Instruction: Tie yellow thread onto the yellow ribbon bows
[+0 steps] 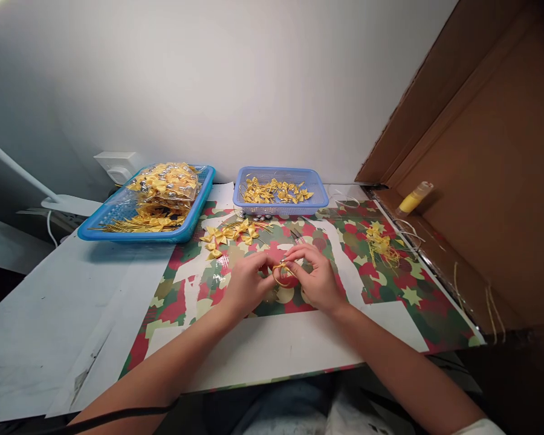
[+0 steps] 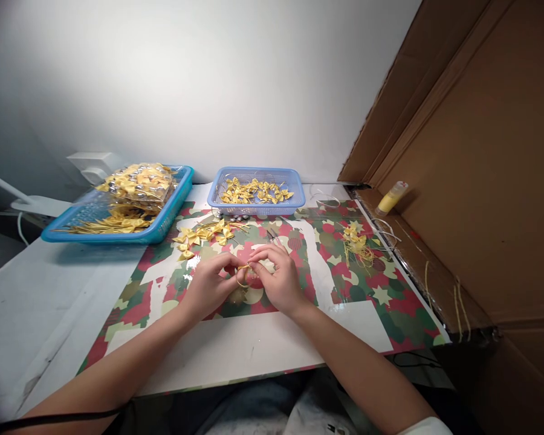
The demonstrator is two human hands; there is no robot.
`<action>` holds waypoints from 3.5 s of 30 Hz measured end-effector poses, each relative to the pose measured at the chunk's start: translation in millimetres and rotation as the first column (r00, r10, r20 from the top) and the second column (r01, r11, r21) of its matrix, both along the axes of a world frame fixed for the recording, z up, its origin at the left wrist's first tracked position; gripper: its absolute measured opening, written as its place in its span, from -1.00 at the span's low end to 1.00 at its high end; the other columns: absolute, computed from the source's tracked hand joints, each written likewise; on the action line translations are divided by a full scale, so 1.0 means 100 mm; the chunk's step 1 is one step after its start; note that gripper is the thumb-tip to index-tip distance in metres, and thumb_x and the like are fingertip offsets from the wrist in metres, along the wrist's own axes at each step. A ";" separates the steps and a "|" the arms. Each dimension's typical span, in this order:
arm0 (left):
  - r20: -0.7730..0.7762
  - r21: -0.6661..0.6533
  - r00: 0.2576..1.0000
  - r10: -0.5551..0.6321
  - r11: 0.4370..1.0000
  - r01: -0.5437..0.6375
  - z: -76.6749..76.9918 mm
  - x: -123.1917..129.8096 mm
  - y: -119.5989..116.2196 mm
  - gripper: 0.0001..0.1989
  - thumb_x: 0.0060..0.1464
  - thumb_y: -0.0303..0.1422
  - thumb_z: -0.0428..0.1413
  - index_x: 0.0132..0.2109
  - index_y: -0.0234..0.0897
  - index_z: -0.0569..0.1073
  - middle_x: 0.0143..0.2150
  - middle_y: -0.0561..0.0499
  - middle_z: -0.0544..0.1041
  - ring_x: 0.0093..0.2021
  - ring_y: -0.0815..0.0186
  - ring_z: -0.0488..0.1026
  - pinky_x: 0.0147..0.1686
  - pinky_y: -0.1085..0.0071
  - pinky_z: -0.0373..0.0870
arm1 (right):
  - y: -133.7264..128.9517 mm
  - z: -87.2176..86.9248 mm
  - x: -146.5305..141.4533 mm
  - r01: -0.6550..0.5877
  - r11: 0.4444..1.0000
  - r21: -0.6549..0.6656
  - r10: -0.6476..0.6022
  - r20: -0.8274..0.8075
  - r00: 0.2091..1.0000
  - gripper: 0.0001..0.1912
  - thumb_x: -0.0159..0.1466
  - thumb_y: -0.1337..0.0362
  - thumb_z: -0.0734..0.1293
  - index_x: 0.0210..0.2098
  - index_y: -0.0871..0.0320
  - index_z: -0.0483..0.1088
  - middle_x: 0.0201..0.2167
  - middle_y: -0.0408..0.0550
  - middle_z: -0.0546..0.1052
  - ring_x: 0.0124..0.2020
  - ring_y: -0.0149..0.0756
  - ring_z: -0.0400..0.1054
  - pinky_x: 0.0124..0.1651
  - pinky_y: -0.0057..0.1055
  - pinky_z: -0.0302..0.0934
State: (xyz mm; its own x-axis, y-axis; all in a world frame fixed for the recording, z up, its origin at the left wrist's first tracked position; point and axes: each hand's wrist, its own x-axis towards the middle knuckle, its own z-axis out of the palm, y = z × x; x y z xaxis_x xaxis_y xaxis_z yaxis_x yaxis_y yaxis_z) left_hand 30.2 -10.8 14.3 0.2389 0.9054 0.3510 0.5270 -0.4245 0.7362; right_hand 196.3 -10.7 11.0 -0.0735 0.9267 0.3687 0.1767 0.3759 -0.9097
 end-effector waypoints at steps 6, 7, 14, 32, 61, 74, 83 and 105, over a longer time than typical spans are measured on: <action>0.031 -0.183 0.999 0.036 0.983 -0.030 0.00 0.00 0.03 -0.84 0.01 -0.36 0.08 -0.48 -0.31 0.43 -0.54 0.05 0.45 -0.50 0.38 0.32 -0.52 0.49 0.20 | -0.02 0.04 0.02 -0.119 0.983 -0.140 0.083 -0.240 0.967 -0.85 0.28 0.13 0.29 -0.32 0.06 0.33 -0.24 -0.06 0.55 -0.11 -0.26 0.41 0.02 -0.23 0.22; 0.034 -0.203 0.999 0.036 0.979 -0.028 0.00 0.00 0.02 -0.84 0.00 -0.35 0.08 -0.48 -0.31 0.43 -0.54 0.04 0.46 -0.51 0.39 0.31 -0.52 0.49 0.19 | -0.02 0.05 0.02 -0.135 0.977 -0.167 0.089 -0.258 0.962 -0.83 0.28 0.10 0.28 -0.31 0.06 0.30 -0.29 -0.08 0.54 -0.16 -0.27 0.42 0.01 -0.24 0.22; 0.045 -0.306 0.999 -0.025 0.951 0.038 0.00 0.02 0.00 -0.84 -0.05 -0.33 0.09 -0.51 -0.31 0.43 -0.59 0.07 0.41 -0.56 0.42 0.27 -0.59 0.52 0.16 | 0.02 0.07 0.05 -0.110 0.976 -0.188 0.028 -0.395 0.918 -0.69 0.26 -0.05 0.25 -0.33 0.04 0.16 -0.58 -0.28 0.19 -0.55 -0.41 0.15 -0.35 -0.38 0.18; -0.052 -0.379 0.992 -0.115 0.921 0.087 0.02 -0.01 0.01 -0.86 -0.05 -0.36 0.08 -0.52 -0.28 0.43 -0.62 0.08 0.41 -0.59 0.39 0.30 -0.61 0.50 0.15 | 0.10 0.10 0.20 0.038 0.995 -0.090 -0.077 -0.475 0.877 -0.75 0.28 0.00 0.24 -0.32 0.01 0.18 -0.54 -0.23 0.16 -0.51 -0.39 0.10 -0.35 -0.40 0.17; 0.771 -0.562 0.592 0.233 0.685 0.463 0.04 0.01 0.11 -0.67 -0.10 -0.12 0.28 -0.35 -0.34 0.55 -0.45 0.00 0.52 -0.57 0.52 0.19 -0.54 0.54 0.19 | 0.00 0.06 0.09 -0.067 0.997 -0.024 0.067 -0.031 0.997 -0.88 0.27 0.18 0.31 -0.35 0.08 0.41 -0.37 -0.10 0.53 -0.27 -0.29 0.39 -0.11 -0.28 0.24; 0.674 -0.596 0.699 0.239 0.734 0.325 -0.01 0.04 0.07 -0.55 -0.27 -0.27 0.39 -0.13 -0.22 0.61 -0.02 -0.12 0.58 0.01 0.13 0.46 -0.08 0.29 0.40 | 0.00 0.08 0.10 -0.047 0.998 0.037 0.042 0.124 0.991 -0.91 0.25 0.26 0.32 -0.39 0.08 0.43 -0.42 -0.12 0.50 -0.30 -0.30 0.34 -0.17 -0.31 0.23; 0.439 -0.531 0.898 0.006 0.808 0.254 0.02 0.09 -0.01 -0.65 -0.06 -0.12 0.24 -0.31 -0.37 0.58 -0.53 0.01 0.50 -0.56 0.43 0.33 -0.59 0.53 0.18 | -0.01 0.06 0.07 -0.049 0.999 0.013 0.047 0.120 0.992 -0.92 0.23 0.26 0.33 -0.39 0.07 0.44 -0.44 -0.14 0.51 -0.32 -0.30 0.34 -0.14 -0.26 0.22; 0.684 -0.654 0.624 0.377 0.696 0.296 -0.05 0.04 0.14 -0.70 -0.23 -0.20 0.34 -0.39 -0.33 0.54 -0.37 0.04 0.51 -0.57 0.56 0.13 -0.53 0.55 0.10 | 0.06 0.04 0.10 -0.009 0.983 -0.185 0.037 0.151 0.988 -0.88 0.18 0.24 0.32 -0.44 0.15 0.43 -0.48 -0.12 0.51 -0.43 -0.36 0.35 -0.32 -0.40 0.27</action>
